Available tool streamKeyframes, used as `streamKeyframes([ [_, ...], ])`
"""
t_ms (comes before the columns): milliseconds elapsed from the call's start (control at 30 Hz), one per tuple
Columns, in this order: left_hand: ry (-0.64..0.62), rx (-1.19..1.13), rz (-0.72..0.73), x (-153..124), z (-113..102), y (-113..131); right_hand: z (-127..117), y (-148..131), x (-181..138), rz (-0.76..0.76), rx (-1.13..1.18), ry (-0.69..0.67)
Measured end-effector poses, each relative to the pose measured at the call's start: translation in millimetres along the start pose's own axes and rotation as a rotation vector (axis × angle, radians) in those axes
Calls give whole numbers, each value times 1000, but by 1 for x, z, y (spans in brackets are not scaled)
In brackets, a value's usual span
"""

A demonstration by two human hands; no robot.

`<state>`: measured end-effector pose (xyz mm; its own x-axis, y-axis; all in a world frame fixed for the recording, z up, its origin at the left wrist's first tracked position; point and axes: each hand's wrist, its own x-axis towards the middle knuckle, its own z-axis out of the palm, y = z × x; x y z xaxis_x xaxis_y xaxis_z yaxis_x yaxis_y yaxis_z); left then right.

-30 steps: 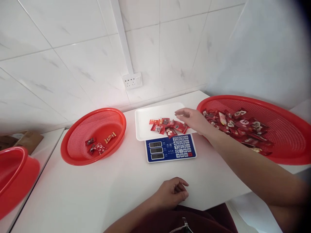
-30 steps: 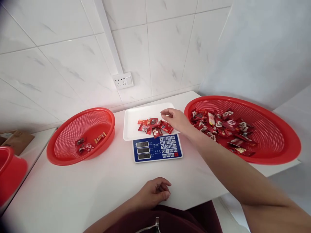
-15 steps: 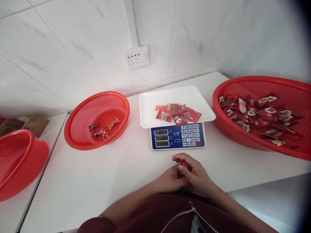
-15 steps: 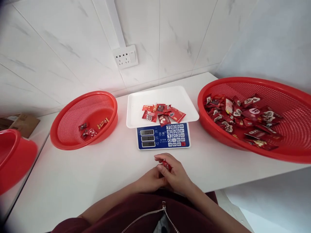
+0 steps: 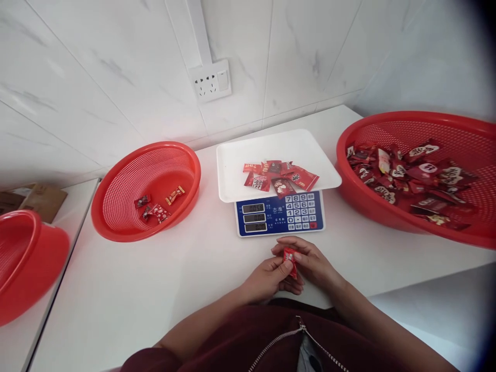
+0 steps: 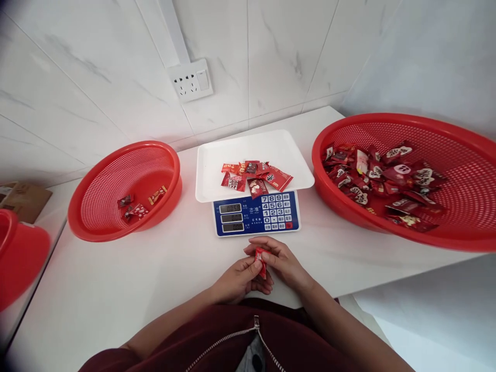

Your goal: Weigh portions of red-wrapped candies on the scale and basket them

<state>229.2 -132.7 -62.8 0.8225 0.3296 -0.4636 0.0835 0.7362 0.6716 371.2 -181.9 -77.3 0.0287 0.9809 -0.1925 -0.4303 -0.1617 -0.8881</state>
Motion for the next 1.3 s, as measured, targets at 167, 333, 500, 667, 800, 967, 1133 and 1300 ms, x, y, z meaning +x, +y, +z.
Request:
streamKeyframes([
  [167, -200, 92, 12, -6, -1, 5, -1, -9, 0, 20, 230, -163],
  [333, -272, 182, -4, -14, 2, 16, 4, -15, -3, 44, 229, -282],
  [500, -284, 172, -15, -12, 2, 11, 3, -14, -1, 34, 278, -317],
  [667, -175, 93, -3, -5, 2, 2, 3, -9, 3, 13, 262, -223],
  [800, -314, 252, -27, -7, 2, 4, 4, -6, 2, 55, 160, -229],
  [967, -313, 287, -39, -7, 4, 4, 7, -6, 0, 53, 24, -121],
  [1133, -188, 206, 17, -6, 6, 2, 10, -12, -2, 33, -45, -144],
  [1300, -103, 269, 64, -18, 7, 10, 12, -18, -4, -29, -131, -190],
])
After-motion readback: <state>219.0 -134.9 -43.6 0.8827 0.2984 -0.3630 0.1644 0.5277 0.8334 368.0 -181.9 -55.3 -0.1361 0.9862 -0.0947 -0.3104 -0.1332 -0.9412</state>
